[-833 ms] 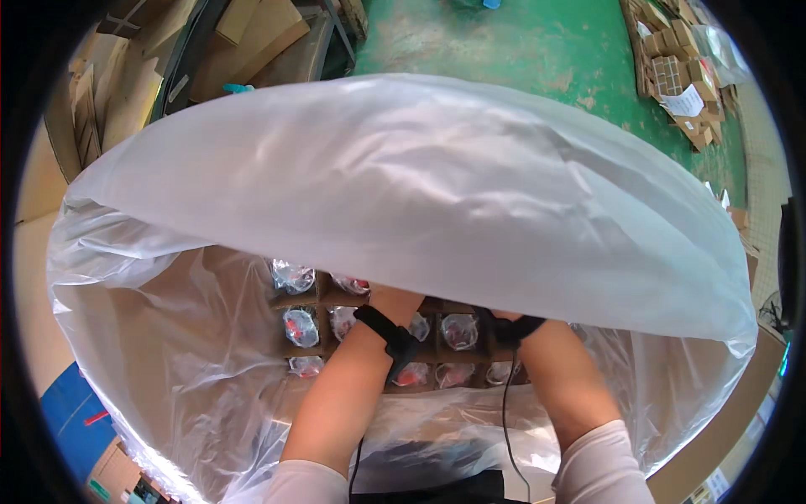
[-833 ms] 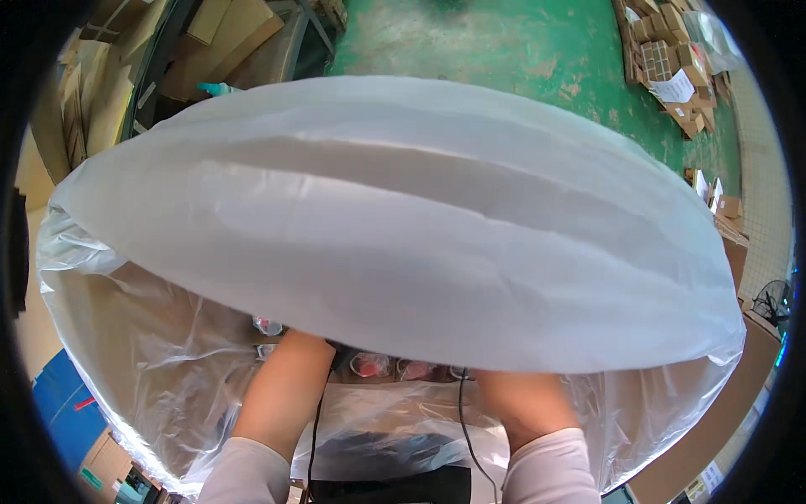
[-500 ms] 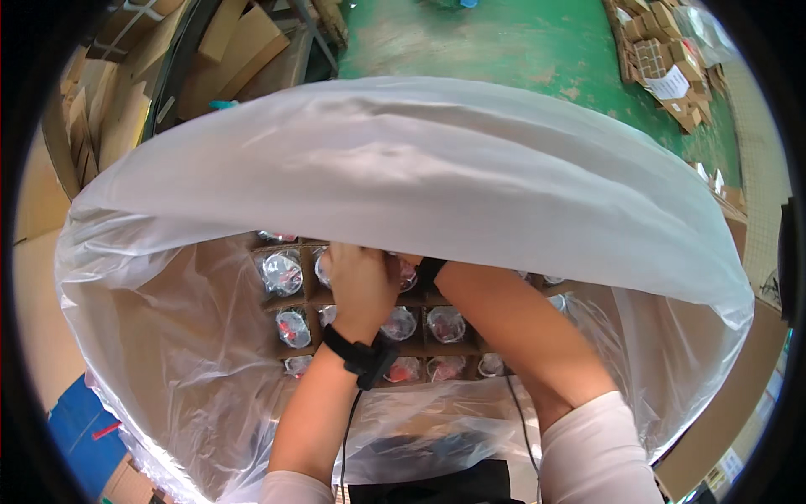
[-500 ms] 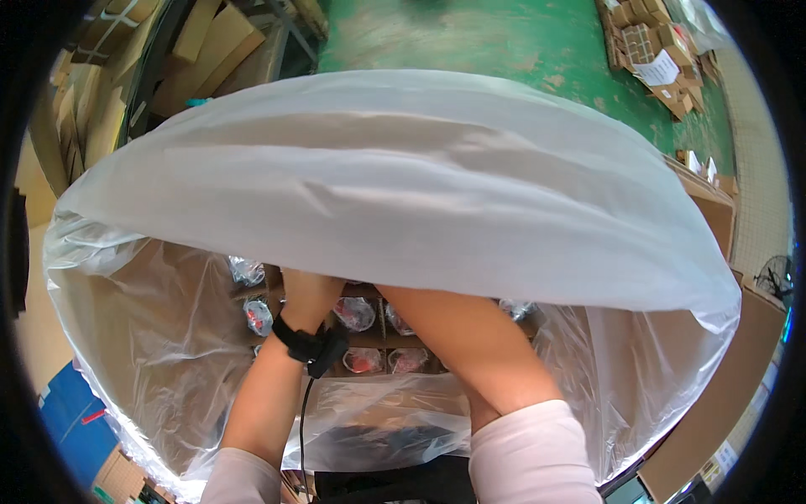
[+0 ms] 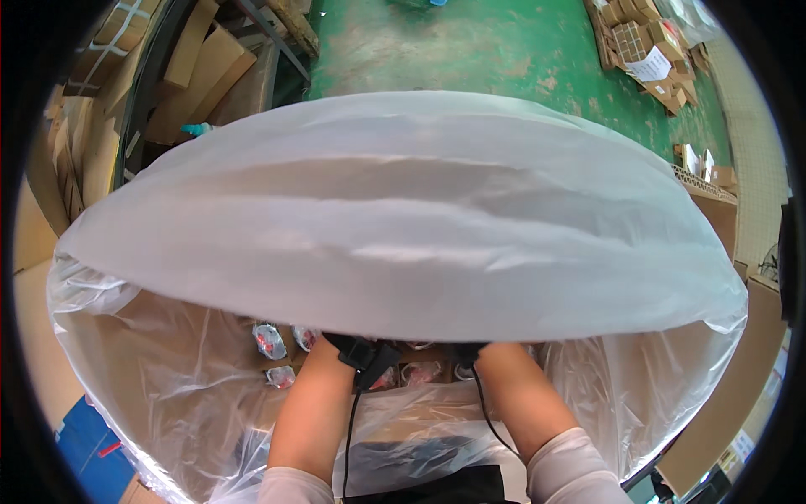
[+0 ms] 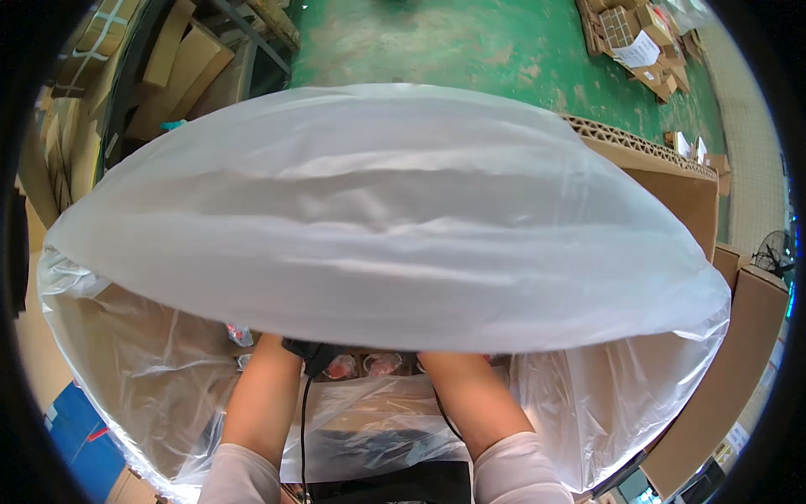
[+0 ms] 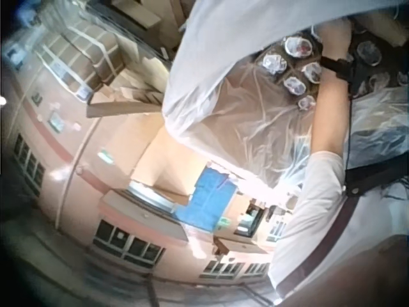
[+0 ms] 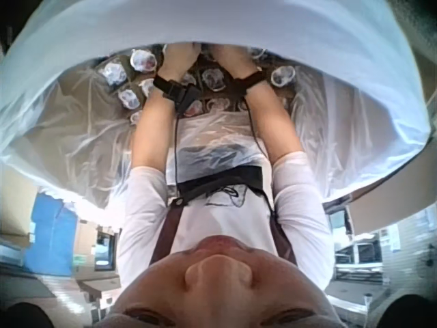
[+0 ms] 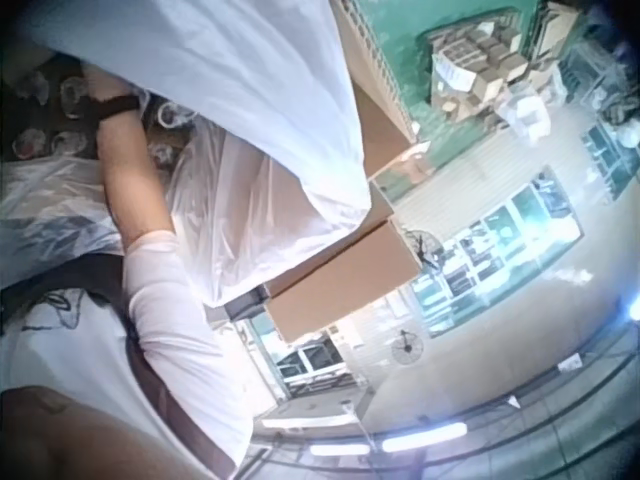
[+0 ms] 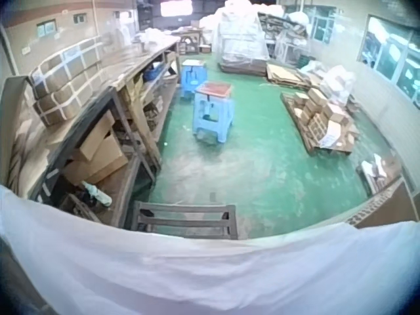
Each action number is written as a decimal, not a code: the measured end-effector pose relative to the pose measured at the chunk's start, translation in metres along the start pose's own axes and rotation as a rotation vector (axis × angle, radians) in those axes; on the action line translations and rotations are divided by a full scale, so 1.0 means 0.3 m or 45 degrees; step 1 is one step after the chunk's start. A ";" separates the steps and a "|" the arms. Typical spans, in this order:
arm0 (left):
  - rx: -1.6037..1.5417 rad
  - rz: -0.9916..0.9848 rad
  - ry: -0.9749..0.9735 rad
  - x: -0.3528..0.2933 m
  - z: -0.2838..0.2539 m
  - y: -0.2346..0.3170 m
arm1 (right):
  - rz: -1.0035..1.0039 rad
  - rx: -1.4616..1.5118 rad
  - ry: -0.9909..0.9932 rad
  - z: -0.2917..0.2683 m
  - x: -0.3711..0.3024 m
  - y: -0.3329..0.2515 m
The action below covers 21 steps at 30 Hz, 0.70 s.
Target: The person places small red plastic parts into clear plastic bags containing metal rings. They then arrange the filled bags into a cardboard box lined with a plastic bag and insert a cardboard divider. The person continues to pack more red parts into bags and places them into the box.
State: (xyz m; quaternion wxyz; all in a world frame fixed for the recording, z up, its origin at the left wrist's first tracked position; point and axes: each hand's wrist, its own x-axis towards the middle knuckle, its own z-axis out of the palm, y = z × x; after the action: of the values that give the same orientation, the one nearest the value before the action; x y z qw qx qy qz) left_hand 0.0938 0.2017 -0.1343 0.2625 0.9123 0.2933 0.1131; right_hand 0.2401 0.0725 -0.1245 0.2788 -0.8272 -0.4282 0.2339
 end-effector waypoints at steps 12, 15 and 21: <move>-0.035 -0.175 -0.091 -0.020 -0.095 0.104 | 0.109 0.100 -0.007 -0.028 0.119 -0.009; -0.046 -0.155 -0.109 0.020 -0.065 0.090 | 0.136 0.137 0.018 -0.096 0.024 -0.041; -0.090 -0.159 -0.123 0.050 -0.082 0.119 | 0.151 -0.090 -0.088 -0.038 0.070 0.029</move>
State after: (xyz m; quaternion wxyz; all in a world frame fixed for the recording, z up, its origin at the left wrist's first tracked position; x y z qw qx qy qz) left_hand 0.1140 0.1960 -0.0936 0.3150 0.8868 0.3324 0.0625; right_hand 0.2633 0.0830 -0.1251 0.2203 -0.8518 -0.3959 0.2630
